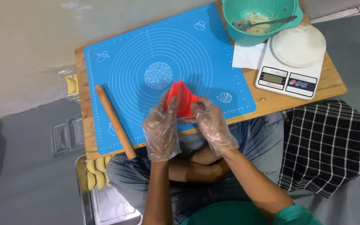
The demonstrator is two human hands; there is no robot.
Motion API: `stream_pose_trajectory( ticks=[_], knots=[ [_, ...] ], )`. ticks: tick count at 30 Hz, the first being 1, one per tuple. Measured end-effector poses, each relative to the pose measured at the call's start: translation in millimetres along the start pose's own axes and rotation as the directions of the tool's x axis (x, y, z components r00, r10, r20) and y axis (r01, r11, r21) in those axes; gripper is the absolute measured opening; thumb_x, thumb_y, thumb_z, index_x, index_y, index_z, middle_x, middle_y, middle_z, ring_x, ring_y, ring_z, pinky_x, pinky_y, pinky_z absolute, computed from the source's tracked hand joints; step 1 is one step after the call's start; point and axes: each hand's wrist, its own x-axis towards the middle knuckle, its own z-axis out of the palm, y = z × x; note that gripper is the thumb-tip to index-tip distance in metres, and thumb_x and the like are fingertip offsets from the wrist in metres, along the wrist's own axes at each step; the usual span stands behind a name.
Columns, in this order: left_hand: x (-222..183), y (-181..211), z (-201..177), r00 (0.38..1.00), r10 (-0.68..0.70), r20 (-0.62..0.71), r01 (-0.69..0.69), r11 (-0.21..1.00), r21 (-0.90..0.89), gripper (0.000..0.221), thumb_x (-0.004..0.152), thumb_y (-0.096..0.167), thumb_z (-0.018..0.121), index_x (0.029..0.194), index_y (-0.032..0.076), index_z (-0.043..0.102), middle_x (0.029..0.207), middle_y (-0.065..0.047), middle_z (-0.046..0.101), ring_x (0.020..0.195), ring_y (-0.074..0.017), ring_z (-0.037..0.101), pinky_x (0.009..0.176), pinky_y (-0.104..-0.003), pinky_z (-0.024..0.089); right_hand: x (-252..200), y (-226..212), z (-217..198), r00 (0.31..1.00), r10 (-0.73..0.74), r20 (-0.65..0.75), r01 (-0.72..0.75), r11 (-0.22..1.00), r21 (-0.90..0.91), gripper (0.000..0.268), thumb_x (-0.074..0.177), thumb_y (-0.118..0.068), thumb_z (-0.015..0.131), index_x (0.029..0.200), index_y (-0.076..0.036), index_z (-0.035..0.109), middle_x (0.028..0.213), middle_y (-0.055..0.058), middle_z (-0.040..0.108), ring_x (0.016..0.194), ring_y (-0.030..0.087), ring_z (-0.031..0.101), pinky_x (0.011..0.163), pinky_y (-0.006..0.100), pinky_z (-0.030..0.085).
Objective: Preparing food by filling dough with a mixture, weighing it on a scale, and shaping it with a mold.
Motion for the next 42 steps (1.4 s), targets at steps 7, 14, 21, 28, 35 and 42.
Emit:
stream_pose_trajectory(
  ticks=[7, 14, 21, 28, 35, 42],
  knots=[
    [9, 18, -7, 0.918, -0.396, 0.006, 0.39, 0.902, -0.185, 0.056, 0.092, 0.06, 0.06, 0.129, 0.019, 0.072, 0.117, -0.013, 0.076, 0.108, -0.0288, 0.074, 0.082, -0.04, 0.061, 7, 9, -8, 0.999, 0.026, -0.045, -0.026, 1.0, 0.004, 0.027, 0.096, -0.02, 0.058, 0.115, -0.008, 0.073, 0.087, 0.013, 0.074, 0.073, 0.019, 0.07, 0.065, 0.033, 0.061],
    [15, -16, -8, 0.881, -0.464, 0.093, 0.423, 0.685, -0.593, 0.055, 0.093, 0.036, 0.07, 0.134, 0.0, 0.064, 0.112, -0.027, 0.069, 0.101, -0.0354, 0.073, 0.083, -0.043, 0.062, -1, -1, -15, 0.999, -0.033, -0.023, 0.032, 0.998, -0.061, 0.024, 0.096, -0.019, 0.06, 0.112, -0.005, 0.073, 0.087, 0.016, 0.075, 0.074, 0.022, 0.072, 0.067, 0.037, 0.063],
    [6, 13, -19, 0.928, -0.373, 0.007, 0.363, 0.899, -0.245, 0.053, 0.096, 0.04, 0.062, 0.134, 0.004, 0.064, 0.121, -0.026, 0.069, 0.104, -0.0379, 0.074, 0.087, -0.049, 0.06, -12, -17, -14, 0.988, -0.131, -0.085, 0.113, 0.975, -0.19, 0.02, 0.094, -0.017, 0.062, 0.107, -0.008, 0.074, 0.078, 0.015, 0.073, 0.07, 0.027, 0.076, 0.066, 0.039, 0.063],
    [-4, 8, -5, 0.972, 0.201, -0.123, -0.178, 0.968, 0.177, 0.041, 0.083, 0.025, 0.083, 0.117, 0.002, 0.075, 0.104, -0.027, 0.071, 0.096, -0.0439, 0.072, 0.081, -0.049, 0.061, -34, -28, -3, 0.885, -0.458, -0.086, 0.348, 0.772, -0.532, 0.013, 0.094, -0.018, 0.064, 0.099, -0.008, 0.072, 0.067, 0.017, 0.071, 0.072, 0.039, 0.073, 0.058, 0.045, 0.058],
    [-8, 2, -4, 0.974, 0.119, -0.19, -0.113, 0.993, 0.043, 0.035, 0.087, 0.022, 0.081, 0.112, -0.001, 0.077, 0.096, -0.024, 0.075, 0.083, -0.038, 0.076, 0.069, -0.043, 0.064, -38, -20, 3, 0.847, -0.526, -0.081, 0.374, 0.696, -0.613, 0.01, 0.091, -0.014, 0.069, 0.099, -0.009, 0.072, 0.069, 0.012, 0.072, 0.068, 0.03, 0.073, 0.055, 0.04, 0.057],
    [-4, 12, -32, 0.952, -0.304, 0.025, 0.3, 0.915, -0.271, 0.04, 0.094, 0.038, 0.065, 0.115, 0.007, 0.078, 0.097, -0.02, 0.079, 0.09, -0.0356, 0.078, 0.08, -0.045, 0.063, -46, -34, 4, 0.861, -0.502, -0.087, 0.339, 0.691, -0.638, 0.012, 0.093, -0.017, 0.068, 0.1, -0.007, 0.073, 0.065, 0.009, 0.072, 0.067, 0.028, 0.073, 0.058, 0.041, 0.058]
  ],
)
